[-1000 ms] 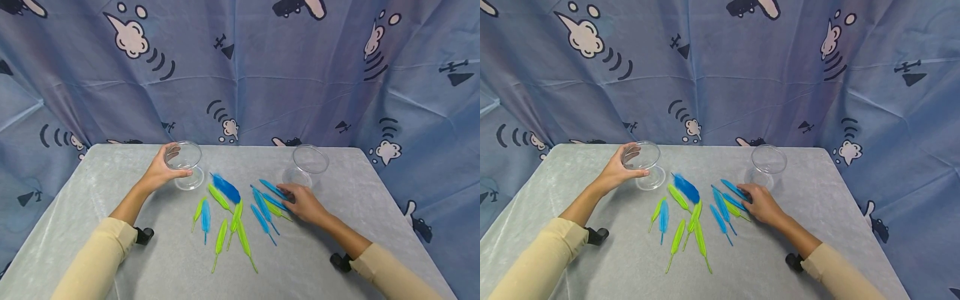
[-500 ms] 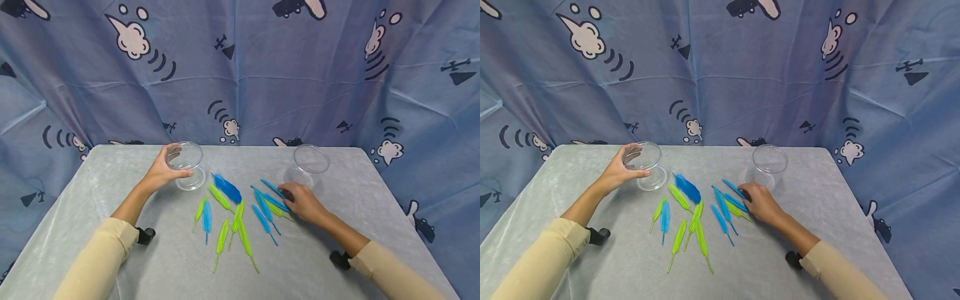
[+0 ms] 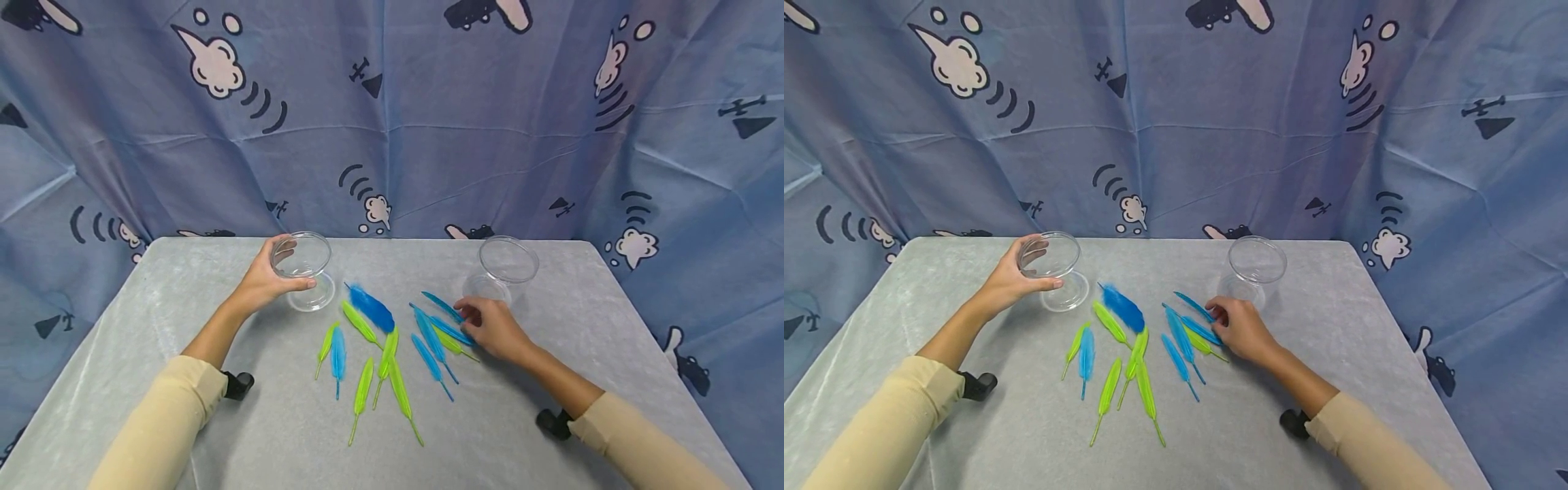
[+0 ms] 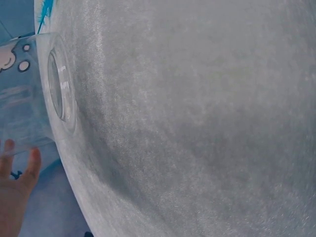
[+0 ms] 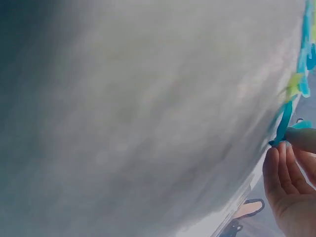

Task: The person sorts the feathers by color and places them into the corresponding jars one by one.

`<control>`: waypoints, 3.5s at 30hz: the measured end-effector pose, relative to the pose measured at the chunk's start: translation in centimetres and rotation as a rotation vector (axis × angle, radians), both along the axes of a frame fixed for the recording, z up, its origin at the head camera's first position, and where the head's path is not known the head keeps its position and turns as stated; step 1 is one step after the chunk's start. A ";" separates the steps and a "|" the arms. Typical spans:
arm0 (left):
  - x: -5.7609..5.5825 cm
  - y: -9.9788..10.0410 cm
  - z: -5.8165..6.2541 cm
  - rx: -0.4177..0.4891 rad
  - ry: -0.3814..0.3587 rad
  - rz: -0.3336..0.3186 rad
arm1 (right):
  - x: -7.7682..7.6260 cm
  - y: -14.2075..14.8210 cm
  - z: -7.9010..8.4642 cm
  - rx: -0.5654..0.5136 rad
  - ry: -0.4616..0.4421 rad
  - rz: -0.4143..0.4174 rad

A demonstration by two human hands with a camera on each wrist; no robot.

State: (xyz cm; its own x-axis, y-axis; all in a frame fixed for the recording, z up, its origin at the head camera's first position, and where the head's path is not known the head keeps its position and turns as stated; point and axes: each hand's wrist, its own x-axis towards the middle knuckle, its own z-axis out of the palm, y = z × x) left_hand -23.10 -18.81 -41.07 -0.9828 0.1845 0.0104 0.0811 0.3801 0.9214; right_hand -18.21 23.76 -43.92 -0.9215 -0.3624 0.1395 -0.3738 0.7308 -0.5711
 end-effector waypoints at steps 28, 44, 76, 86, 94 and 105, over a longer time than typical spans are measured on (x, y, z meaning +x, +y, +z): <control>0.0 -0.1 0.0 -0.001 0.011 0.000 | -1.5 -3.1 4.7 -0.505 -0.404 -0.093; -0.2 -0.1 -0.4 -0.013 0.016 0.004 | -4.0 -8.2 7.3 -0.659 -0.424 -0.078; -0.6 -0.3 -0.6 0.029 -0.004 -0.024 | -7.2 -21.0 10.4 -0.797 -0.314 0.022; -0.4 -0.4 -0.4 0.038 -0.004 -0.034 | -7.7 -22.8 9.4 -0.812 -0.294 0.004; -0.4 -0.4 -0.5 0.029 -0.017 -0.029 | -7.6 -23.2 8.3 -0.770 -0.275 0.031; -0.4 -0.3 -0.4 0.036 -0.020 -0.035 | -7.3 -23.1 7.6 -0.598 -0.217 0.098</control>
